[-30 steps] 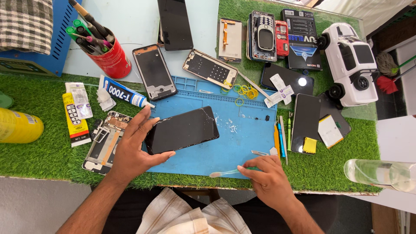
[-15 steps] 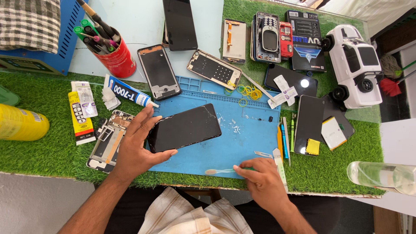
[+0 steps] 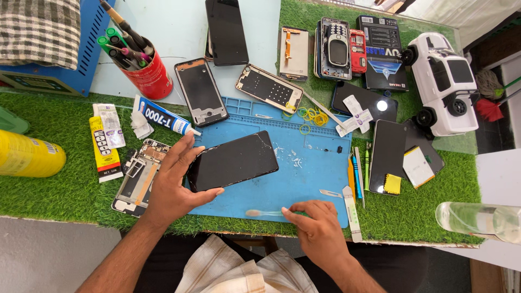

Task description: The person holds a smartphone on a blue repair mat and uses a small blade to scrape old adhesive and residue from the edge of the phone's screen, working around the perimeter. They then pick up a toothbrush and brush the screen surface to clear away debris.

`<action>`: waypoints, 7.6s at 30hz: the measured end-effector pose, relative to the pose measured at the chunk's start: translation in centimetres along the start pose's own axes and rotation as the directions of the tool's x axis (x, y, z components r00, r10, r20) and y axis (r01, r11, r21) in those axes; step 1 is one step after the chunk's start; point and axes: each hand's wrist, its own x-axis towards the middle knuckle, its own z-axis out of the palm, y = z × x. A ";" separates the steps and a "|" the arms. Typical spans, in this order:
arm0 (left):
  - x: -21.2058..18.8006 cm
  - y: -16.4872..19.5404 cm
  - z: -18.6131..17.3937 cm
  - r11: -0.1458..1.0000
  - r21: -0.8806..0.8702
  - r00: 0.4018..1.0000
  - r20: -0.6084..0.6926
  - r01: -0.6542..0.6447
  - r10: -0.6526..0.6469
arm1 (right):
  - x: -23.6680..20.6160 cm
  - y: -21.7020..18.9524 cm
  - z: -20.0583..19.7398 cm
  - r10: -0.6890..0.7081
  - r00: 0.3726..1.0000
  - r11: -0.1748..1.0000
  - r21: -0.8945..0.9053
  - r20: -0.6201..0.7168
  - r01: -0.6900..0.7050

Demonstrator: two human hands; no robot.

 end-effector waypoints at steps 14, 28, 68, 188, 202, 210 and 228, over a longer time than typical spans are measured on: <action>-0.1 0.2 0.1 1.000 0.017 1.000 0.010 0.025 -0.025 | -1.0 3.2 -0.8 -0.009 0.996 0.994 -0.113 -0.088 -0.001; -0.2 0.2 0.4 0.999 0.054 1.000 0.009 0.007 -0.008 | -0.5 3.4 -1.4 -0.143 0.990 0.984 -0.112 -0.008 0.142; -0.1 0.0 0.7 0.998 0.048 0.999 0.028 0.034 -0.035 | -1.3 2.8 -1.2 -0.205 0.979 0.963 -0.180 -0.007 0.200; 0.0 -0.2 0.1 0.999 -0.010 0.994 -0.097 0.053 -0.053 | 6.0 -0.5 2.7 0.150 0.971 0.989 0.018 -0.188 -0.149; -0.2 0.2 0.3 1.000 0.018 1.000 0.000 -0.018 0.018 | 3.0 3.1 -1.3 0.169 0.984 0.982 0.101 -0.060 -0.162; -0.7 0.6 0.4 0.995 0.034 0.988 0.128 -0.094 0.089 | 4.0 5.3 -2.4 -0.022 0.997 0.994 -0.108 -0.076 0.014; 0.5 3.1 2.6 0.931 0.234 0.915 0.359 -0.280 0.184 | 0.3 8.0 -5.8 0.082 0.957 0.961 -0.232 -0.277 -0.150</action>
